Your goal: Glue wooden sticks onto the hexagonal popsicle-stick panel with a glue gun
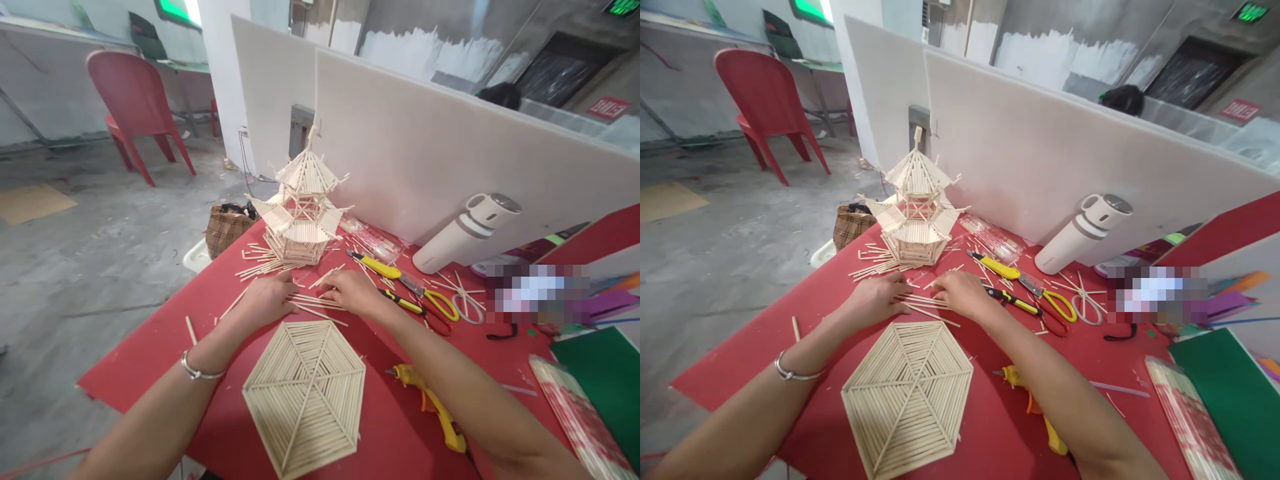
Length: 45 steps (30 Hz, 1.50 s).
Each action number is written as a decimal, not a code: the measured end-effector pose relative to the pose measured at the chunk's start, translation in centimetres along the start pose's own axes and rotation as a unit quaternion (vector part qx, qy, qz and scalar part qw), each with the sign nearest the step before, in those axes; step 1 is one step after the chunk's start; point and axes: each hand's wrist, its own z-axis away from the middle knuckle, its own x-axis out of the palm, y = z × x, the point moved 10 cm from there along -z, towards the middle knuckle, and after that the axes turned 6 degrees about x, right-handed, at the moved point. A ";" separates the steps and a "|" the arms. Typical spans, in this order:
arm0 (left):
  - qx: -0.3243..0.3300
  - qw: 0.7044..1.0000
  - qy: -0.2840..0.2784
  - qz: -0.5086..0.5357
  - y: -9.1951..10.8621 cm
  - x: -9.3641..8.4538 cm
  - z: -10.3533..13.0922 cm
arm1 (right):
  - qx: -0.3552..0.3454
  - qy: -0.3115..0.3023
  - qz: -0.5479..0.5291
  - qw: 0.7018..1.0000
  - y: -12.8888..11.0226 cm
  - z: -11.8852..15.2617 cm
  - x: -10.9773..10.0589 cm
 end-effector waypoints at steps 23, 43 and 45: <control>0.057 0.990 0.065 -0.108 0.4 -0.2 0.0 | 0.025 0.041 0.061 0.997 2.2 0.7 0.8; 0.027 0.991 0.132 0.011 0.7 -3.1 0.9 | 0.102 0.136 -0.269 0.948 4.6 3.9 0.1; 0.027 0.987 0.151 0.059 0.4 -3.1 1.0 | 0.110 0.147 -0.360 0.915 5.4 4.6 0.1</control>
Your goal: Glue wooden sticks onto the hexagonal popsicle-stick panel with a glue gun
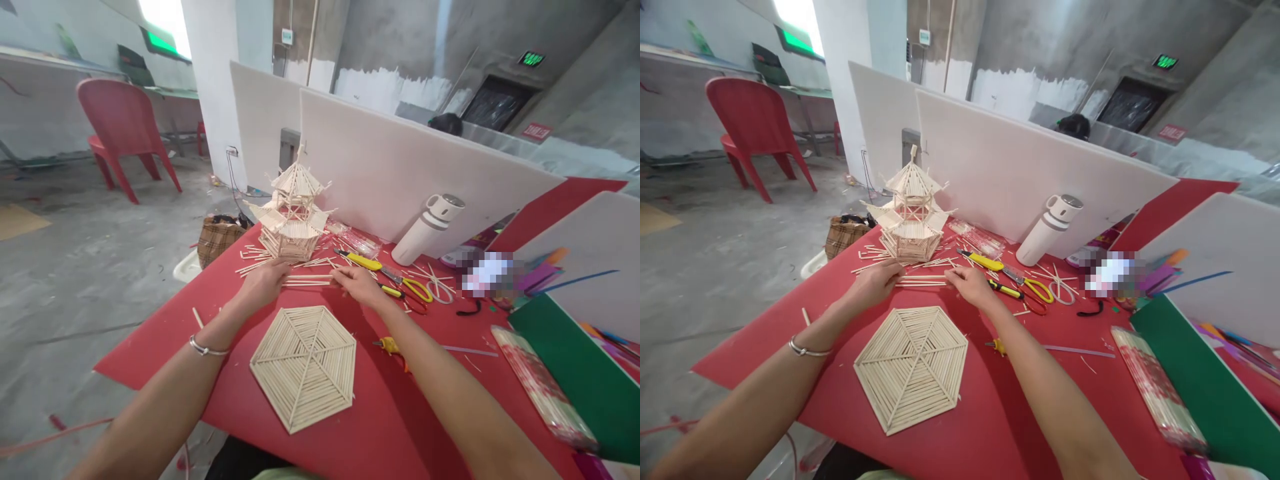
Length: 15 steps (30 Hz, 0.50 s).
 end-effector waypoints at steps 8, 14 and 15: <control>-0.041 0.950 -0.079 0.299 0.8 2.4 0.2 | 0.048 0.125 -0.269 0.954 2.0 2.3 -2.6; -0.069 0.925 -0.084 0.363 0.8 2.7 0.2 | 0.044 0.165 -0.341 0.924 1.2 3.1 -2.2; -0.072 0.923 -0.083 0.368 0.6 2.7 0.1 | 0.040 0.170 -0.350 0.920 1.1 3.2 -2.2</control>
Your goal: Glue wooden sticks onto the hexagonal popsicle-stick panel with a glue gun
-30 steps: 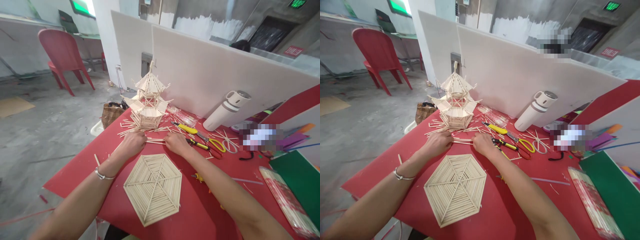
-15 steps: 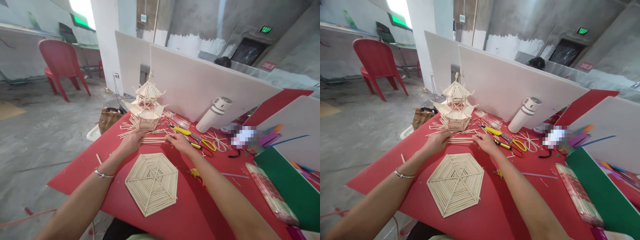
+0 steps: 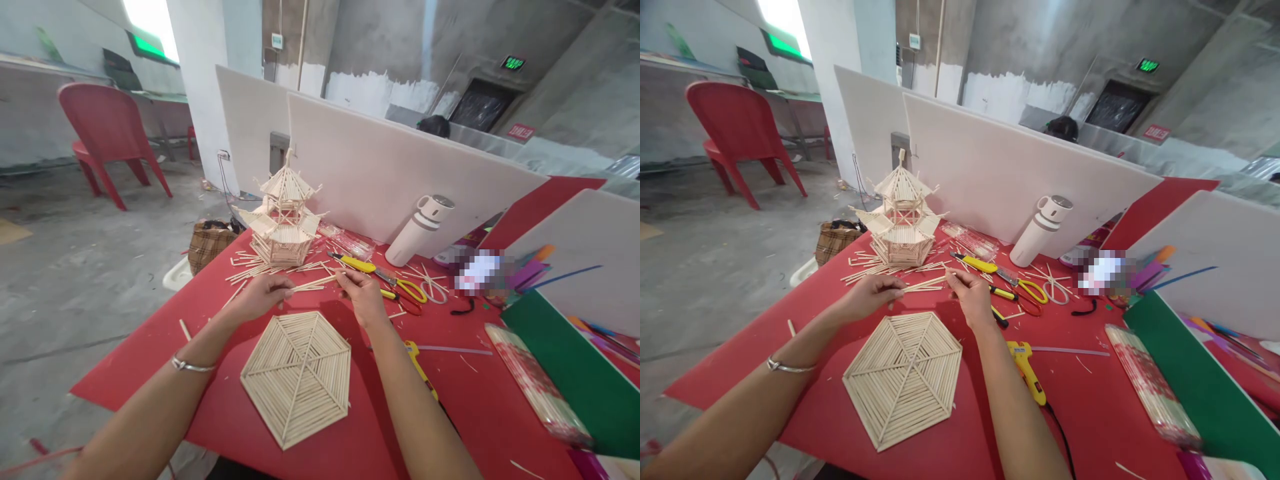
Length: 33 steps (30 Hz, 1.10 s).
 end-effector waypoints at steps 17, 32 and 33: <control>-0.083 0.987 -0.011 0.136 -1.1 1.1 0.4 | -0.106 0.065 0.082 0.989 -3.6 1.9 -0.8; -0.100 0.982 -0.037 0.156 -1.6 1.9 0.8 | -0.102 0.072 0.034 0.992 -3.6 1.6 -0.9; -0.102 0.981 -0.039 0.161 -1.5 2.0 0.8 | -0.103 0.073 0.041 0.991 -3.5 1.6 -0.9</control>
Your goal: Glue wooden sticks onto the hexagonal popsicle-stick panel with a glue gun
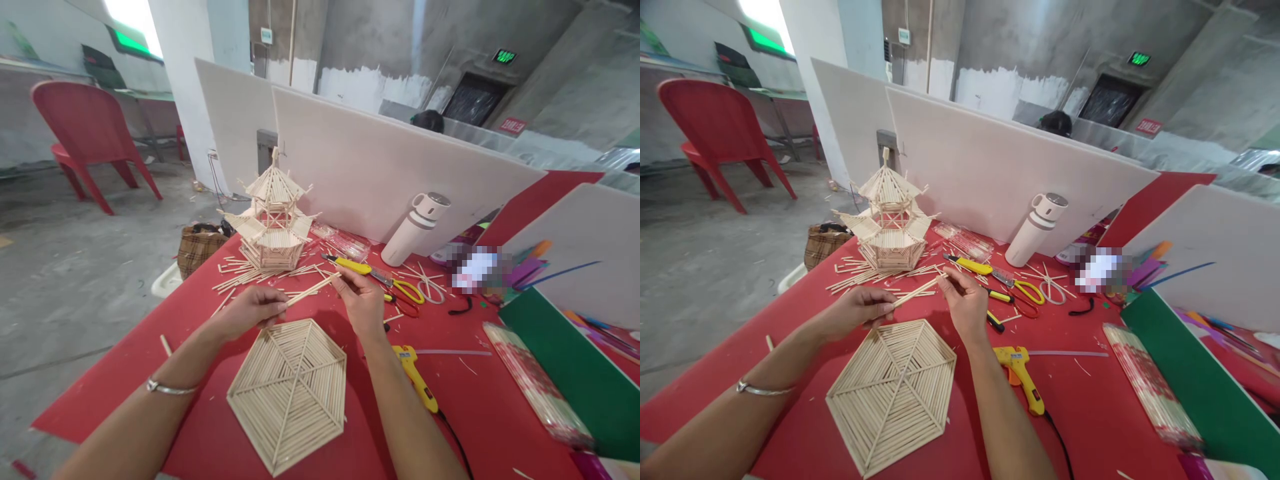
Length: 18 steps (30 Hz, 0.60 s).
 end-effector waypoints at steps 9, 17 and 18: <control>-0.030 0.996 0.011 0.080 0.0 0.4 0.2 | -0.016 -0.022 0.001 1.000 0.1 0.2 0.6; -0.036 0.997 0.025 0.070 0.5 0.4 0.3 | -0.025 -0.050 0.033 0.998 -0.7 0.7 1.5; -0.037 0.997 0.025 0.069 0.5 0.4 0.4 | -0.028 -0.050 0.039 0.998 -0.8 0.7 1.5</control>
